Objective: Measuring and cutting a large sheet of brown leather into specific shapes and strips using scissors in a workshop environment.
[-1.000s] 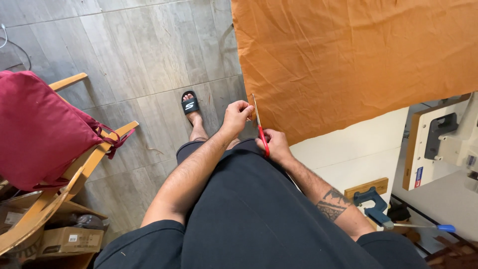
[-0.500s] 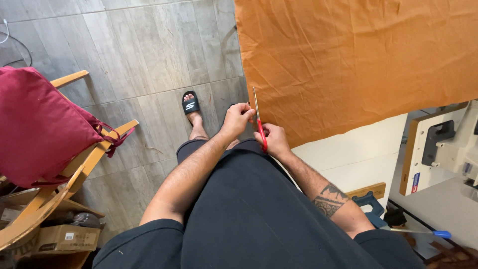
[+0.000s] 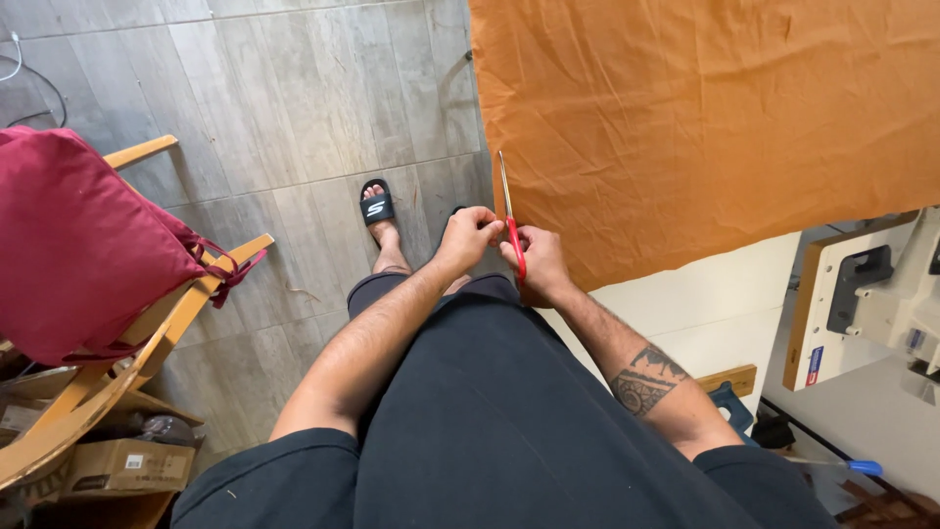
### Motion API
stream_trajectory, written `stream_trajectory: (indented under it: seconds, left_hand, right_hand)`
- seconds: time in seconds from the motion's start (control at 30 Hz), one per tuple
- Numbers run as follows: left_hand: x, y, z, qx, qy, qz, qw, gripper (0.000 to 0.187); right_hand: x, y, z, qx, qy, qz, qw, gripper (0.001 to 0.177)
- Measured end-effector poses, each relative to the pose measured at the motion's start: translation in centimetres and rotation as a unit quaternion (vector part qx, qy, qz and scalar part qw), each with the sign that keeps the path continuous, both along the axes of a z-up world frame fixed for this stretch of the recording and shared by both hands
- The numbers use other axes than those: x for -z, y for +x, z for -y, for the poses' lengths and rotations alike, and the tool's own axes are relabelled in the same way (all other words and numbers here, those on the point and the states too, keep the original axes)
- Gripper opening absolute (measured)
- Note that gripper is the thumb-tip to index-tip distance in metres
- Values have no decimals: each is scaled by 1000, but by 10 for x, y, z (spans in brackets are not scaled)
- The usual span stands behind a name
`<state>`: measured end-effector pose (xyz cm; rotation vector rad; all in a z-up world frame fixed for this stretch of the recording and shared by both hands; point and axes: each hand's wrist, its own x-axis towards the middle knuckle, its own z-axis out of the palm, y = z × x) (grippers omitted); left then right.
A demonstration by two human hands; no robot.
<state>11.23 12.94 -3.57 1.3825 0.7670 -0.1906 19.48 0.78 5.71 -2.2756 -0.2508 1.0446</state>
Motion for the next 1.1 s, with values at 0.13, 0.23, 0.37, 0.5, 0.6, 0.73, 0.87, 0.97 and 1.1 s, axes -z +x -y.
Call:
stream_trajectory:
  seconds: [0.13,0.23,0.37,0.5,0.6,0.73,0.87,0.97,1.1]
  left_hand:
    - [35,11,1,15,6,22,1000,15]
    - [-23,40,-31,-79,-83,54,992,66]
    - [2,72,-55,-228,-144,63,961,33]
    - [31,79,-62,-203,-79,24,976,14]
    - [25,80,-58,-206,-61,33,976,13]
    - [32,81,-55,-201,-55,27,978,14]
    - [27,79,-55,-199,-50,38,978,13]
    - [23,78,-57,-204,-61,35,976,13]
    - [16,77,-60,-207,-59,28,976,12]
  right_hand:
    - [-5,0,0,6,8,-9,1000,24]
    - [-20,-2,-8,20,5,-25,999,22]
    - [-18,0,-10,16,11,-28,999,21]
    - [-25,0,-12,21,8,-37,999,23]
    - [-23,5,-11,16,3,-45,999,25]
    - [-19,14,-25,23,14,-62,998,26]
    - [-32,21,-47,18,23,-64,998,24]
    - [-28,28,-51,7,14,-51,999,22]
    - [-1,28,-37,8,3,-23,1000,17]
